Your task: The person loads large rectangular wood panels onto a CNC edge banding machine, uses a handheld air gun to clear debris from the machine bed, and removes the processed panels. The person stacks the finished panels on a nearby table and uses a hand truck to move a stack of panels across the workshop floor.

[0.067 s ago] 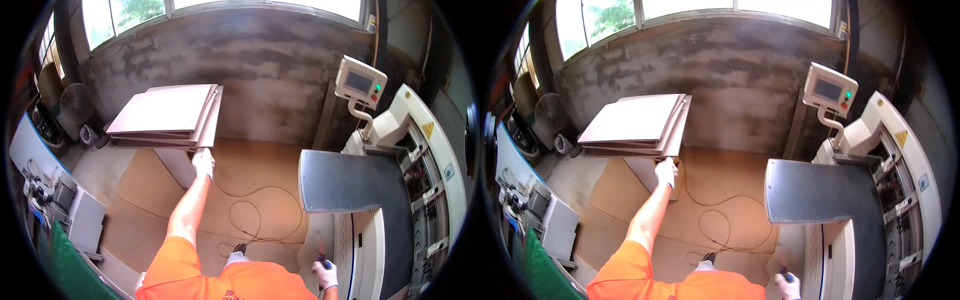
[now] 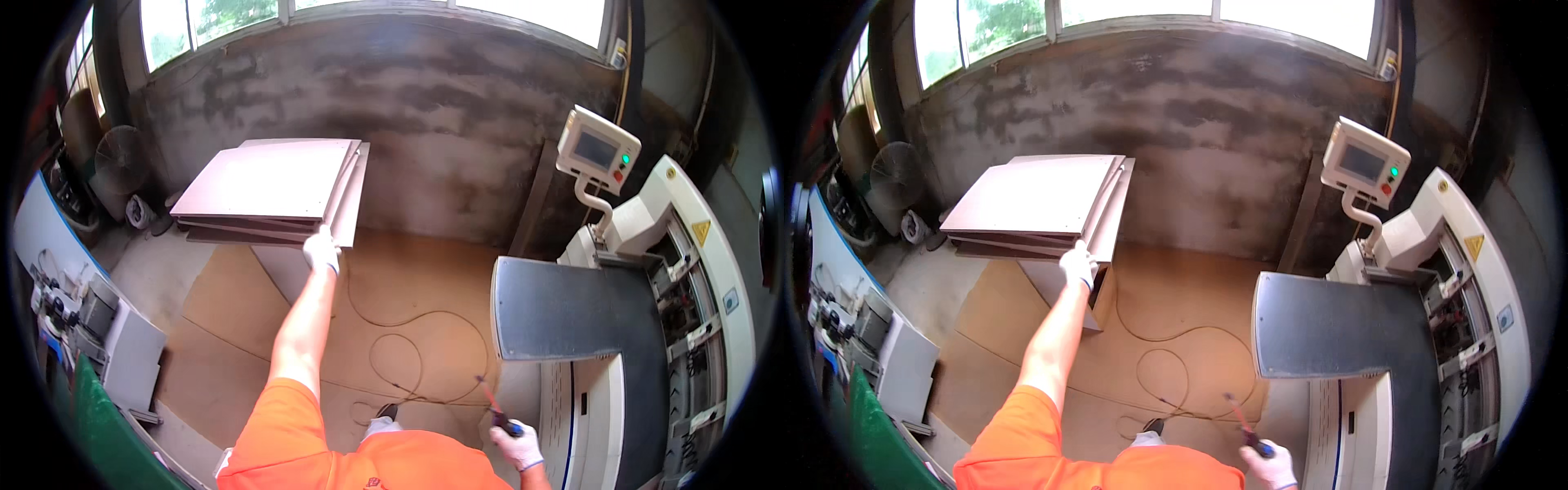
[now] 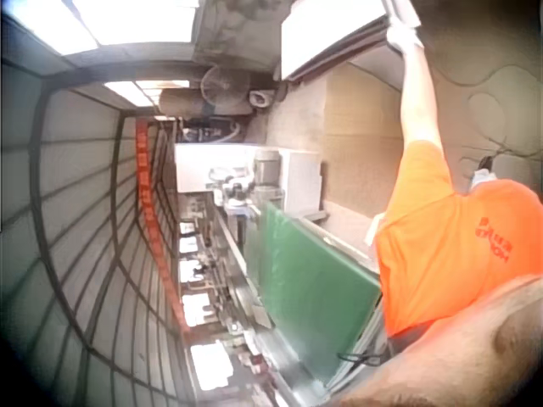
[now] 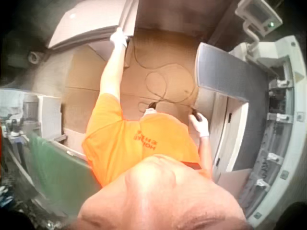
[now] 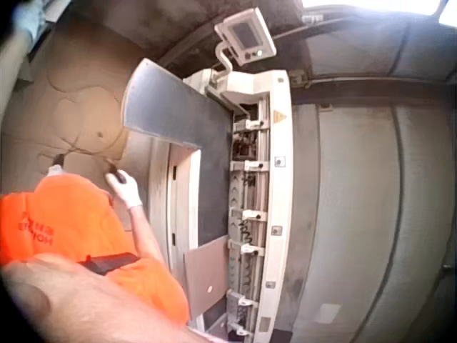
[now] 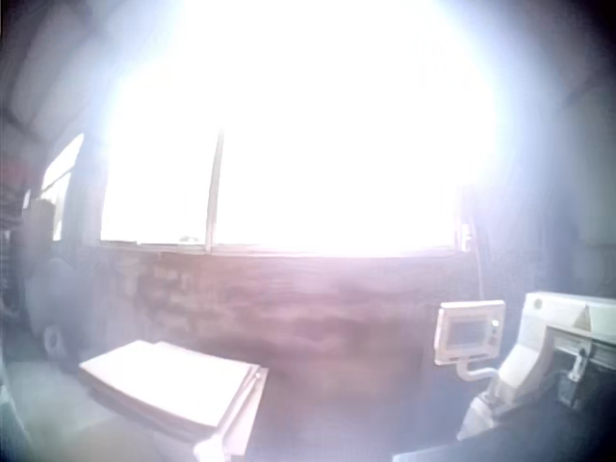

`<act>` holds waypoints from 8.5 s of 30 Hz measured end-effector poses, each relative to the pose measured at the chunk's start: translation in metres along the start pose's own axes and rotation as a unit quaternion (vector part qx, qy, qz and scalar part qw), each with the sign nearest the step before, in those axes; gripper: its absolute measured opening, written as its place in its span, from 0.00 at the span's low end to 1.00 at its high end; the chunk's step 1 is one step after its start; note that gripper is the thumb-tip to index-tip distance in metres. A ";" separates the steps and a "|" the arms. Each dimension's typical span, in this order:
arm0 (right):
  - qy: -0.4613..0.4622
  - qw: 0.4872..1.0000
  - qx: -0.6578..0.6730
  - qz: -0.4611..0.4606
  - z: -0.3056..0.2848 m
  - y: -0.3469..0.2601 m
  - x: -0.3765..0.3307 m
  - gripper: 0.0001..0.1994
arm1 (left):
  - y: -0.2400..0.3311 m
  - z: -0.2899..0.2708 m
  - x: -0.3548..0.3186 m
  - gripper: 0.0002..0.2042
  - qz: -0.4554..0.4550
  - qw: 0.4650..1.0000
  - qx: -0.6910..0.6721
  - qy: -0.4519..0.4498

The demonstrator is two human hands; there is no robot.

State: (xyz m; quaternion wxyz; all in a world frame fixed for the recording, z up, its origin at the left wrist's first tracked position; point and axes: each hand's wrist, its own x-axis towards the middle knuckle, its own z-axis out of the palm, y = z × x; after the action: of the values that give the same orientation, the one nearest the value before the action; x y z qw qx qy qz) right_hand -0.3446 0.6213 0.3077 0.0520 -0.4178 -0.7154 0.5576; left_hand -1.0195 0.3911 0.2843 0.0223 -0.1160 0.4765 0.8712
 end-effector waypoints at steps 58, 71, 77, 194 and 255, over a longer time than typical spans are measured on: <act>0.185 0.922 0.283 0.187 -0.338 0.184 0.118 0.15 | -0.381 0.087 -0.490 0.07 -0.495 0.750 0.227 -0.375; 0.306 0.883 0.312 0.170 -0.398 0.214 0.177 0.14 | -0.490 0.191 -0.608 0.14 -0.483 0.723 0.403 -0.286; 0.369 0.912 0.063 0.165 -0.422 0.192 0.187 0.17 | -0.479 0.215 -0.610 0.16 -0.479 0.758 0.348 -0.275; -0.311 0.810 -0.497 -0.001 -0.023 0.504 -0.415 0.21 | 0.073 -0.666 -1.012 0.08 0.198 0.894 0.365 0.166; -0.043 0.810 -0.128 -0.571 0.422 0.282 -0.759 0.17 | 0.241 -1.002 -1.375 0.14 0.253 0.448 0.729 0.451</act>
State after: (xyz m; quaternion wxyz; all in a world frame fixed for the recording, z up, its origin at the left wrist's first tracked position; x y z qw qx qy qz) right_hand 0.0693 -0.1869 0.2100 0.2760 0.0874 -0.8914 0.3487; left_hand 0.4625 -0.4789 0.2707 -0.3408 -0.3082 0.8882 -0.0041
